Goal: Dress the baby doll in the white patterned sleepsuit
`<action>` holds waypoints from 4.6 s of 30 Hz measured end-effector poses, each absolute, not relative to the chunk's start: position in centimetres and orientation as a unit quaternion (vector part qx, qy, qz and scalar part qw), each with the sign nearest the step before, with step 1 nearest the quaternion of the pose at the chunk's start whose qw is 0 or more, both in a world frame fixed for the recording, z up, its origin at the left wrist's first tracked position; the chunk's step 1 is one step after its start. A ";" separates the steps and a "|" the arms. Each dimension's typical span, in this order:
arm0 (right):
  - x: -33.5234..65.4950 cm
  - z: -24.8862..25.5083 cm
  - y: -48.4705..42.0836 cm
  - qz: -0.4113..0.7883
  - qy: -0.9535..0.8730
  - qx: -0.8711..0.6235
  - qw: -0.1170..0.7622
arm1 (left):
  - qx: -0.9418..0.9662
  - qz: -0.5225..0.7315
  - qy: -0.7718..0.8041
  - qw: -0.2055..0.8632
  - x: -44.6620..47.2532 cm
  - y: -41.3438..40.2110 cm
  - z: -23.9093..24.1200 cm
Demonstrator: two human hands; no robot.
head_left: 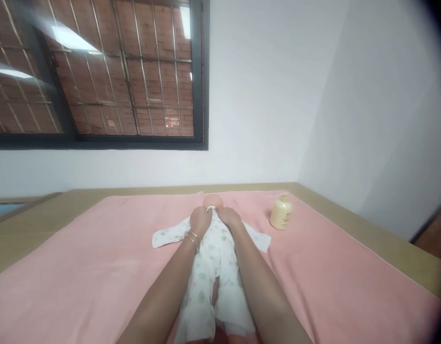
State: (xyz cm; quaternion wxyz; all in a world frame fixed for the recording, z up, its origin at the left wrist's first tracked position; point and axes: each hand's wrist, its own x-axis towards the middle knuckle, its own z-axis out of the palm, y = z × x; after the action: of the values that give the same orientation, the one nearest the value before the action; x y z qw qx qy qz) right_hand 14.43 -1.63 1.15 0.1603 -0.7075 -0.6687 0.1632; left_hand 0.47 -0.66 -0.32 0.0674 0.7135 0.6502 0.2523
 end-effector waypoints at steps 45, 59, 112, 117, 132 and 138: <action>13.2 1.3 -2.8 0.157 -0.636 -0.732 0.189 | 0.718 0.276 0.634 0.081 -0.4 -0.4 -1.1; 12.6 1.5 -2.8 0.117 -0.646 -0.725 0.207 | 0.730 0.326 0.600 0.014 -0.3 -0.9 -1.1; 12.5 2.7 -3.4 0.129 -0.673 -0.701 0.199 | 0.741 0.288 0.598 0.105 -1.1 -0.3 -1.4; 13.1 2.0 -3.1 0.153 -0.646 -0.721 0.197 | 0.743 0.303 0.593 0.065 -0.9 -0.8 -1.4; 12.7 2.1 -3.1 0.141 -0.646 -0.722 0.206 | 0.762 0.298 0.573 0.031 -1.1 -0.6 -1.7; 13.6 1.5 -2.7 0.180 -0.628 -0.733 0.189 | 0.765 0.280 0.578 0.052 -1.2 -0.4 -1.8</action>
State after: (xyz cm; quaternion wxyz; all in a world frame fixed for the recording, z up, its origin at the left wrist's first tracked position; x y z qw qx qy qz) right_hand 13.59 -2.69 1.48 0.1888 -0.7329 -0.6283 0.1801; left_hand -1.16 -0.40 -1.77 0.0523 0.7649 0.5780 0.2795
